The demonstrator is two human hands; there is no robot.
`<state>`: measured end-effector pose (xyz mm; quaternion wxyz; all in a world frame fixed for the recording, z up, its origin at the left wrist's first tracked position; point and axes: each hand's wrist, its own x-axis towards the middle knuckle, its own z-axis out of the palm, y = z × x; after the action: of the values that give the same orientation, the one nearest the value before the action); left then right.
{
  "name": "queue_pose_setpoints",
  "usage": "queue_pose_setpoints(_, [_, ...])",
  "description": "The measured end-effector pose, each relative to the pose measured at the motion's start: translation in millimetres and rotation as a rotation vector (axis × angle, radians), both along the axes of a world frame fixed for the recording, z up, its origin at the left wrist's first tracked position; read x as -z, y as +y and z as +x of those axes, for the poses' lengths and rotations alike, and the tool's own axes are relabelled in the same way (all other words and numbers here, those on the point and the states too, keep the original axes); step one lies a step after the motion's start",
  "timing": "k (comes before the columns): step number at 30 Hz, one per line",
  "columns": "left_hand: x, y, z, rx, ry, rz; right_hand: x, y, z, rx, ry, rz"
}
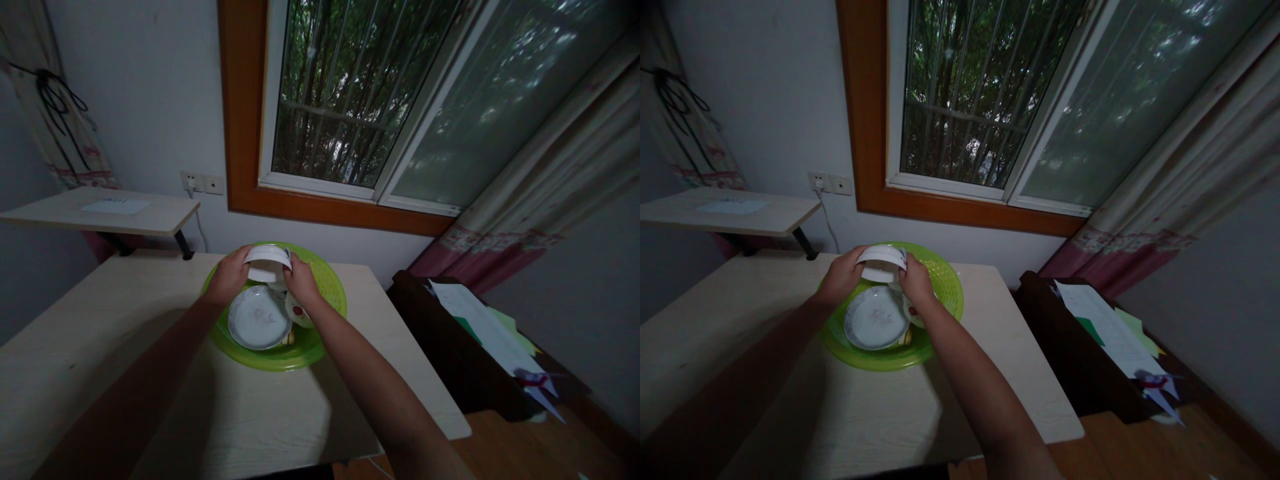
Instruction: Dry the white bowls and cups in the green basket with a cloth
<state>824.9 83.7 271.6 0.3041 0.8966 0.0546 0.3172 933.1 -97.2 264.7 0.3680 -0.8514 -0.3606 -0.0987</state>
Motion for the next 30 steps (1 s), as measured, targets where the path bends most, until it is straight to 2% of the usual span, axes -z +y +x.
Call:
queue_pose_setpoints(7, [-3.2, -2.5, 3.4, -0.02, 0.009, -0.086, 4.1, 2.1, 7.2, 0.061, 0.135, 0.088])
queue_pose_setpoints(10, [0.0, -2.9, 6.9, -0.016, 0.088, -0.099, 2.5, 2.0, 6.7, 0.07, 0.151, 0.132])
queue_pose_setpoints(13, [5.3, -1.0, 10.4, -0.029, 0.118, -0.135, 2.3, 2.1, 4.3, 0.078, 0.135, 0.098])
queue_pose_setpoints(16, [7.7, 0.8, 10.1, -0.03, 0.12, -0.161, 2.4, 0.4, 1.6, 0.062, 0.071, 0.071])
queue_pose_setpoints(20, [6.4, 0.5, 6.5, 0.006, 0.132, -0.104, -3.4, -6.1, -3.6, -0.022, -0.097, 0.075])
queue_pose_setpoints(26, [10.0, 1.0, 5.9, 0.082, 0.127, -0.012, -15.8, -10.4, -16.6, -0.194, -0.316, -0.054])
queue_pose_setpoints(28, [11.0, 1.6, 6.0, 0.078, 0.135, 0.033, -17.4, -9.6, -18.8, -0.209, -0.326, -0.064])
queue_pose_setpoints(30, [10.4, 1.9, 5.4, 0.054, 0.133, 0.06, -18.2, -8.8, -19.0, -0.165, -0.283, -0.064])
